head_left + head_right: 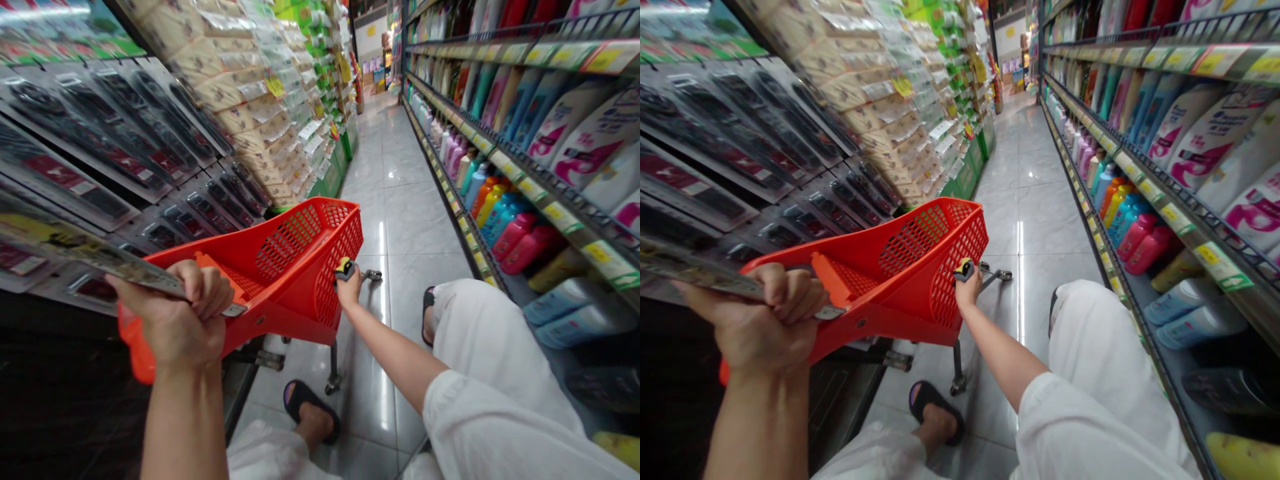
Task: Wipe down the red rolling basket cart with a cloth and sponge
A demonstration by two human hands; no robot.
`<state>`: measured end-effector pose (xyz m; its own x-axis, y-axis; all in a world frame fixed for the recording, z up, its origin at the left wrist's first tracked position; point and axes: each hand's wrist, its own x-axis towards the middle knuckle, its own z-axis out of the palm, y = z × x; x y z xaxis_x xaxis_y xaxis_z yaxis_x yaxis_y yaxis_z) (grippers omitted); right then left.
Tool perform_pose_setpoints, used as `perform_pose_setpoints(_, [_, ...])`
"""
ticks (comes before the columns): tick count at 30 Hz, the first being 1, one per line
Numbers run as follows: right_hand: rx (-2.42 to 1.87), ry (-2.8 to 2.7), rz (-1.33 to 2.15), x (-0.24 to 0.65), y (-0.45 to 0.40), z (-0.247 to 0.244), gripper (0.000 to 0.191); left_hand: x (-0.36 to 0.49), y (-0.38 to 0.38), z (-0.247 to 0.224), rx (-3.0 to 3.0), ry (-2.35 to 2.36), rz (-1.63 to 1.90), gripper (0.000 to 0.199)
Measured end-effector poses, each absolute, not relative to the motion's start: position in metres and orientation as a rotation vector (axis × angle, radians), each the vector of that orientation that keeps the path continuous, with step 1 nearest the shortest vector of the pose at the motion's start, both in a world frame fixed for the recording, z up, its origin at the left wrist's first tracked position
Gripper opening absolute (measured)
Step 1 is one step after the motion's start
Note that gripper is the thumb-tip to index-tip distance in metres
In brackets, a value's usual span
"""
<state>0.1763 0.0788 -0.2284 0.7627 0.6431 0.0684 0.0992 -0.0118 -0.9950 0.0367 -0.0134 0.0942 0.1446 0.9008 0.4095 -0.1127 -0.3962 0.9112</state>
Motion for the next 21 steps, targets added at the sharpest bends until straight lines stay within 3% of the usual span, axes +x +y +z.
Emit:
perform_pose_setpoints(8, [-1.421, -0.588, 0.739, 0.110, -0.013, -0.283, 0.039, 0.044, -0.013, 0.094, 1.438, 0.777, 1.447, 0.074])
perform_pose_setpoints(16, [-1.451, -0.488, 0.783, 0.189, 0.046, -0.275, 0.031, 0.043, -0.015, 0.095, 1.331, 0.833, 1.458, 0.079])
perform_pose_setpoints(21, [-1.461, -0.575, 0.781, 0.158, 0.022, -0.280, 0.026, 0.047, -0.012, 0.092, 1.356, 0.749, 1.442, 0.078])
